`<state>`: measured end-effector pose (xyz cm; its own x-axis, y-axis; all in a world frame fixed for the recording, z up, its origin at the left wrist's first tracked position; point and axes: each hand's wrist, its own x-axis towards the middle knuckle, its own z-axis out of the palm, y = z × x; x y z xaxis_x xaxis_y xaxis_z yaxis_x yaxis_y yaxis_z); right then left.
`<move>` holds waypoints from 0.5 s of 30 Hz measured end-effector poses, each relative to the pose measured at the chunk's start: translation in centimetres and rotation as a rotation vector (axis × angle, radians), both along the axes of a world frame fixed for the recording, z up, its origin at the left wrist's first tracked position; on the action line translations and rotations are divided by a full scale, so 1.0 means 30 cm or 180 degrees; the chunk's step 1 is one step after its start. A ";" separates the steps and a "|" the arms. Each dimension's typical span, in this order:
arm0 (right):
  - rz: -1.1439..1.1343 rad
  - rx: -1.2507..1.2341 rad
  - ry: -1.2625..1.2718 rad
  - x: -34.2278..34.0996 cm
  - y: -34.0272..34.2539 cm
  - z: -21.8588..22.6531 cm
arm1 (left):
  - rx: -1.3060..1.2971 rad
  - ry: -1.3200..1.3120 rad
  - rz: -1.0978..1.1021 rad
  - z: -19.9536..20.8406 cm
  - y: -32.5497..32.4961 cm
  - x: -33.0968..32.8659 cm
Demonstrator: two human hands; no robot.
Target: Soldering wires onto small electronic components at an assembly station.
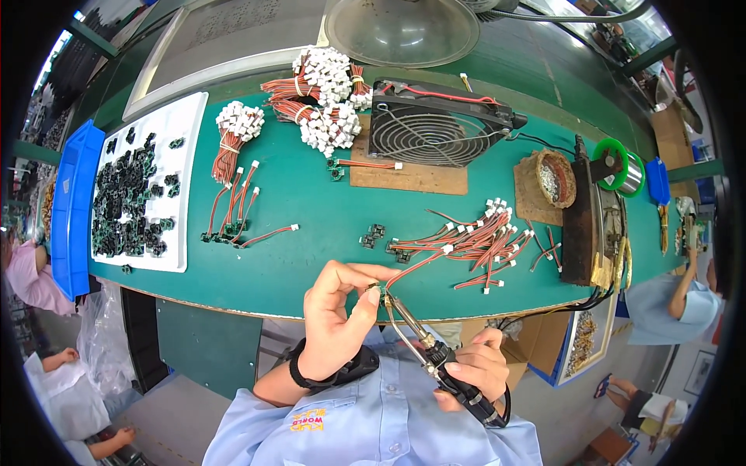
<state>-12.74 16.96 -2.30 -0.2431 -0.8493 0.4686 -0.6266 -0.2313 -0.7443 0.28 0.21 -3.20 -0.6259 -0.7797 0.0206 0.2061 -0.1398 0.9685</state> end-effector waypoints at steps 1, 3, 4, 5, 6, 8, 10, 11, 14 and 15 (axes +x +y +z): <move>-0.0006 0.0002 -0.0001 0.000 0.001 0.001 | 0.0004 0.0001 0.0038 0.002 0.001 -0.003; 0.0002 0.0012 0.0016 0.000 0.002 0.000 | 0.0002 -0.0003 0.0078 0.001 0.002 -0.004; 0.0007 0.0018 0.0025 0.000 0.003 -0.001 | -0.0012 0.0018 0.0090 -0.001 0.002 -0.004; 0.0006 0.0017 0.0022 0.000 0.002 -0.004 | -0.0026 0.0039 0.0102 -0.003 0.003 -0.003; 0.0015 -0.0053 0.0107 0.000 -0.001 -0.009 | -0.0040 0.0060 0.0115 -0.004 0.003 -0.003; 0.0022 -0.0187 0.0282 0.000 -0.003 -0.017 | -0.0041 0.0049 0.0092 -0.002 0.005 -0.002; 0.0006 -0.0195 0.0278 0.002 -0.001 -0.019 | -0.0046 0.0028 0.0058 0.002 0.005 -0.001; -0.0003 -0.0206 0.0275 0.003 0.000 -0.019 | -0.0044 0.0028 0.0050 0.003 0.006 -0.001; -0.0005 -0.0164 0.0206 0.003 0.001 -0.013 | -0.0061 0.0023 0.0107 0.003 0.007 0.000; -0.0008 -0.0109 0.0150 0.004 0.002 -0.006 | -0.0061 0.0019 0.0107 0.002 0.007 0.001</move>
